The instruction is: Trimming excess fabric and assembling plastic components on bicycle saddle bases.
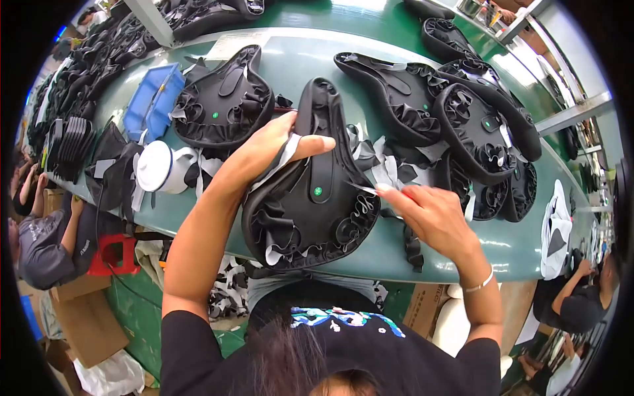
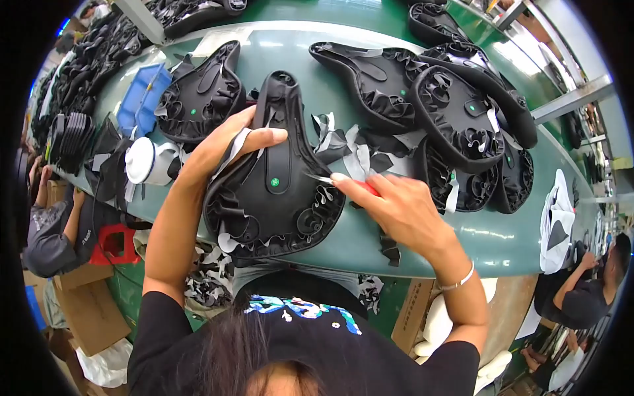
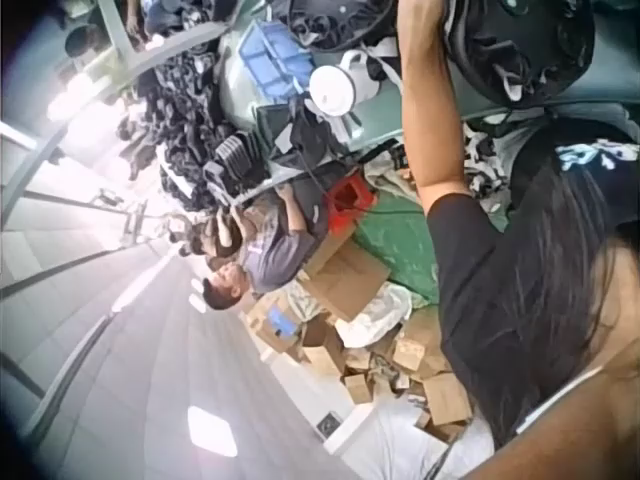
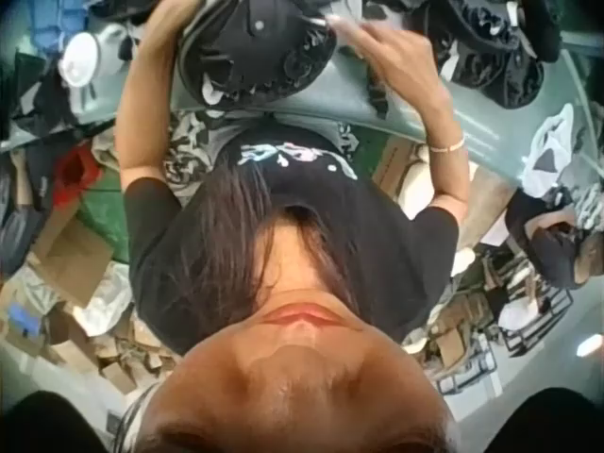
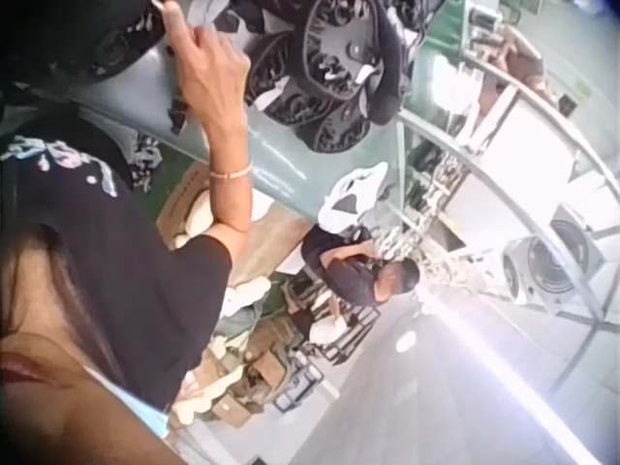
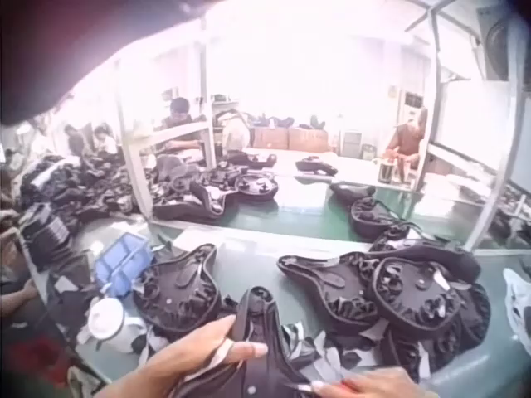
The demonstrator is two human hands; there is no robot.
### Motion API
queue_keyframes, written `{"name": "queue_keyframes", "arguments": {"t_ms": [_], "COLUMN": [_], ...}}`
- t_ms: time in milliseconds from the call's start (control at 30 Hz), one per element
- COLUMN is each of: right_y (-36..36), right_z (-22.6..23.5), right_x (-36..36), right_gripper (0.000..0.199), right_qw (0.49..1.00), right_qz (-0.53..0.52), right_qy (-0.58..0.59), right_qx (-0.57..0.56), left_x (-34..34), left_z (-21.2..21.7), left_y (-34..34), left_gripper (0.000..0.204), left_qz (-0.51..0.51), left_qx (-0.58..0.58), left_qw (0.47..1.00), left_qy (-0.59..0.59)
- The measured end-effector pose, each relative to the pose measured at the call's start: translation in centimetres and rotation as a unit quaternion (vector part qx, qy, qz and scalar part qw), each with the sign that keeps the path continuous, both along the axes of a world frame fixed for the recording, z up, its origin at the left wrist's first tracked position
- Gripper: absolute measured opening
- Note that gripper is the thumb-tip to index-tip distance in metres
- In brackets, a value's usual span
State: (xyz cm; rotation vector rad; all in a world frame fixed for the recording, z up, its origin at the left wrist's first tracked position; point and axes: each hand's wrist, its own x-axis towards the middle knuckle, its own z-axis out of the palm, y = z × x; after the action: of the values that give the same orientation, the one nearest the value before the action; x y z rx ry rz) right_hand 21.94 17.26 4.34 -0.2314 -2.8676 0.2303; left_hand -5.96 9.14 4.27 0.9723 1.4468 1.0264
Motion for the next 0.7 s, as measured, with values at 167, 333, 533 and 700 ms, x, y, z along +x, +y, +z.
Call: {"name": "queue_keyframes", "arguments": {"t_ms": [167,333,533,700], "right_y": [-3.2,-12.7,-12.2,-6.6], "right_z": [-4.2,-5.7,-4.8,-4.4], "right_x": [3.2,1.6,3.4,-3.9], "right_gripper": [0.061,0.062,0.046,0.063], "right_qw": [0.988,0.935,0.913,0.917], "right_qz": [-0.124,-0.268,-0.258,-0.151], "right_qy": [-0.088,0.037,0.105,0.227], "right_qx": [-0.031,-0.228,-0.298,-0.290], "left_x": [-0.3,0.7,2.6,5.1], "left_z": [-0.6,-2.0,-2.5,-3.8], "left_y": [-0.4,-4.7,-9.4,-11.3], "left_gripper": [0.044,0.037,0.039,0.055], "left_qz": [-0.012,0.178,0.284,0.348], "left_qx": [0.010,-0.029,0.004,0.079], "left_qw": [0.999,0.983,0.958,0.924], "left_qy": [0.048,0.026,-0.030,-0.140]}}
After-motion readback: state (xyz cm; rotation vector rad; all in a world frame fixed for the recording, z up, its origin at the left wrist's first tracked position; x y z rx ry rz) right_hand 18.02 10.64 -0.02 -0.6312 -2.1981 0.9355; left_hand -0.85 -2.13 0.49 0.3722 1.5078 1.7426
